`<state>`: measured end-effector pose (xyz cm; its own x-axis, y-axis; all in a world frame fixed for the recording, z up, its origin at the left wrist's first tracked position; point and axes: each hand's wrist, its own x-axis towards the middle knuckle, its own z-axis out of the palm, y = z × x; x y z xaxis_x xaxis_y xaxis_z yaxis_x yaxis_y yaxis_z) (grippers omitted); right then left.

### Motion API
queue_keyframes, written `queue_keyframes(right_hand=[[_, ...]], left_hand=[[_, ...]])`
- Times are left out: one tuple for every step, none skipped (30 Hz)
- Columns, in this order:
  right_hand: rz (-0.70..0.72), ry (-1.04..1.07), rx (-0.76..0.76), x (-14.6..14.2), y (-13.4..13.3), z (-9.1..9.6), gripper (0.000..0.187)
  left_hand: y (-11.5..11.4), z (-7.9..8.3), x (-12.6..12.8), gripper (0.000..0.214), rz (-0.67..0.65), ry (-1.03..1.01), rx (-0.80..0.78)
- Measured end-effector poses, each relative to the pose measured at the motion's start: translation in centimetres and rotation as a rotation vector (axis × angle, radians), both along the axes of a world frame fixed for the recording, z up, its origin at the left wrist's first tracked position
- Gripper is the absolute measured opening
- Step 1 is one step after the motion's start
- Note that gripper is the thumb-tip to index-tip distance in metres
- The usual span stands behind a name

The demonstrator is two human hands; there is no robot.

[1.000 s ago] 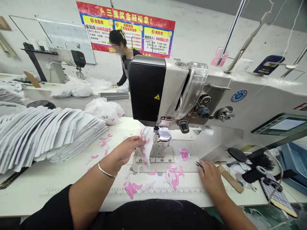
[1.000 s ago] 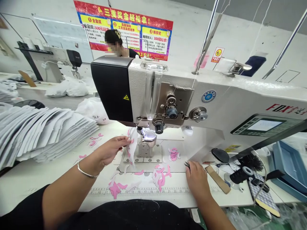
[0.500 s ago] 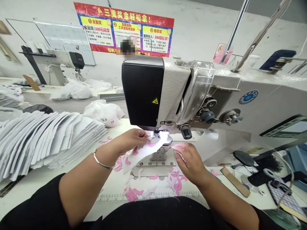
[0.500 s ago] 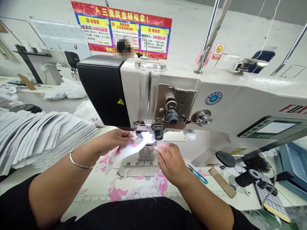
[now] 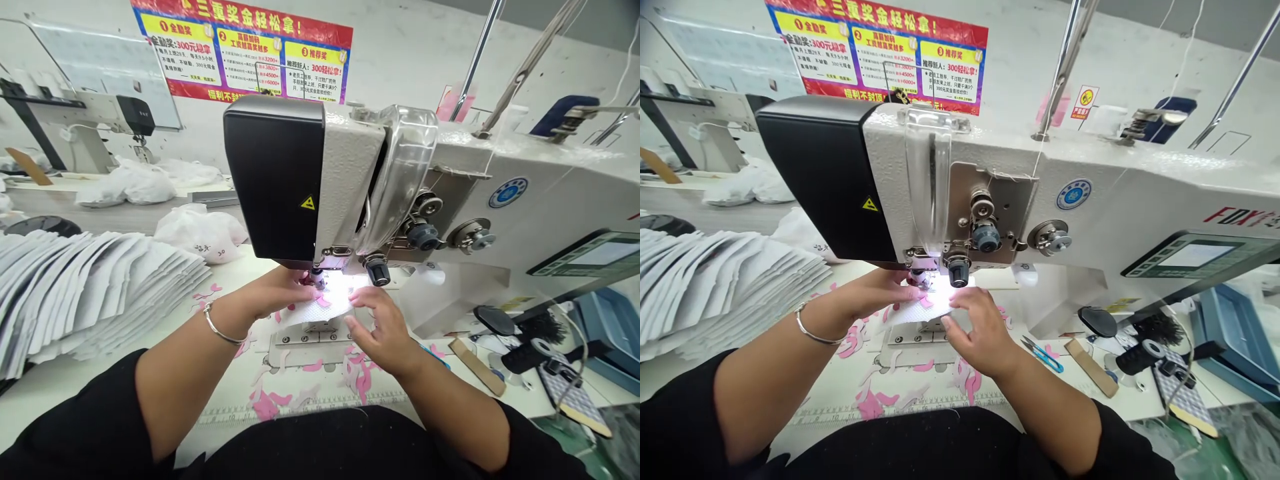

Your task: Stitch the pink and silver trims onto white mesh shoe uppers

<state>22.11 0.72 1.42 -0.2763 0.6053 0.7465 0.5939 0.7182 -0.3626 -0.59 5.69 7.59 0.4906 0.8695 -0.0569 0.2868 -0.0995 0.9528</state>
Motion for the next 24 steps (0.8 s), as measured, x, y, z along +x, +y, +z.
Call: queue_keyframes(right_hand=[[-0.055,0.020,-0.055,-0.2,0.1,0.2,0.023],[-0.110,0.009,-0.111,-0.4,0.2,0.5,0.025],[-0.150,-0.024,-0.162,-0.7,0.4,0.9,0.027],[-0.158,-0.066,-0.207,-1.0,0.6,1.3,0.026],[-0.135,-0.089,-0.240,-1.3,0.8,1.7,0.021],[-0.075,-0.089,-0.269,-1.5,0.9,2.1,0.016],[0.016,-0.062,-0.301,-1.6,0.9,2.4,0.013],[0.128,-0.015,-0.342,-1.5,0.9,2.7,0.012],[0.248,0.047,-0.391,-1.4,0.8,2.8,0.013],[0.351,0.128,-0.435,-1.1,0.7,2.9,0.015],[0.413,0.216,-0.465,-0.7,0.7,2.8,0.016],[0.416,0.292,-0.472,-0.4,0.6,2.7,0.017],[0.362,0.331,-0.456,0.0,0.6,2.6,0.017],[0.272,0.318,-0.422,0.3,0.7,2.4,0.016],[0.178,0.249,-0.379,0.5,0.7,2.3,0.015],[0.103,0.136,-0.331,0.6,0.8,2.1,0.019],[0.061,0.007,-0.281,0.6,0.9,1.9,0.026],[0.049,-0.110,-0.228,0.6,1.0,1.6,0.034],[0.055,-0.198,-0.172,0.5,1.1,1.3,0.038],[0.066,-0.253,-0.116,0.3,1.3,1.0,0.039],[0.069,-0.281,-0.067,0.2,1.4,0.6,0.038],[0.059,-0.286,-0.026,0.0,1.5,0.3,0.035],[0.043,-0.278,0.006,-0.1,1.7,-0.1,0.034],[0.032,-0.266,0.030,-0.2,1.8,-0.4,0.034]], left_hand=[[-0.1,0.0,0.1,0.050,-0.008,-0.009,-0.007],[-0.3,0.0,0.2,0.048,-0.014,-0.010,-0.010],[-0.3,0.0,0.2,0.046,-0.015,-0.004,-0.008],[-0.3,0.0,0.2,0.045,-0.013,0.011,-0.003],[-0.3,0.0,0.2,0.045,-0.009,0.025,0.004],[-0.2,-0.1,0.2,0.044,-0.008,0.028,0.014],[-0.1,-0.2,0.1,0.044,-0.010,0.023,0.024],[0.0,-0.3,0.1,0.044,-0.014,0.013,0.034],[0.0,-0.3,0.0,0.044,-0.015,0.005,0.044],[0.1,-0.3,0.0,0.045,-0.015,0.000,0.050],[0.0,-0.3,-0.1,0.045,-0.011,0.001,0.048],[0.0,-0.1,0.0,0.046,-0.003,0.011,0.040],[-0.1,0.0,0.0,0.047,0.003,0.026,0.028],[-0.2,0.2,0.0,0.047,0.006,0.036,0.018],[-0.3,0.4,0.1,0.047,0.004,0.037,0.009],[-0.4,0.6,0.1,0.046,0.001,0.029,0.006],[-0.4,0.8,0.1,0.045,-0.002,0.021,0.008],[-0.4,0.9,0.2,0.043,-0.004,0.014,0.015],[-0.3,0.9,0.3,0.042,-0.007,0.011,0.027],[-0.3,0.8,0.3,0.040,-0.007,0.010,0.049],[-0.4,0.6,0.4,0.039,0.002,0.013,0.088],[-0.5,0.3,0.5,0.038,0.032,0.027,0.149],[-0.8,-0.1,0.6,0.036,0.091,0.056,0.232],[-1.3,-0.7,0.7,0.033,0.177,0.103,0.335]])
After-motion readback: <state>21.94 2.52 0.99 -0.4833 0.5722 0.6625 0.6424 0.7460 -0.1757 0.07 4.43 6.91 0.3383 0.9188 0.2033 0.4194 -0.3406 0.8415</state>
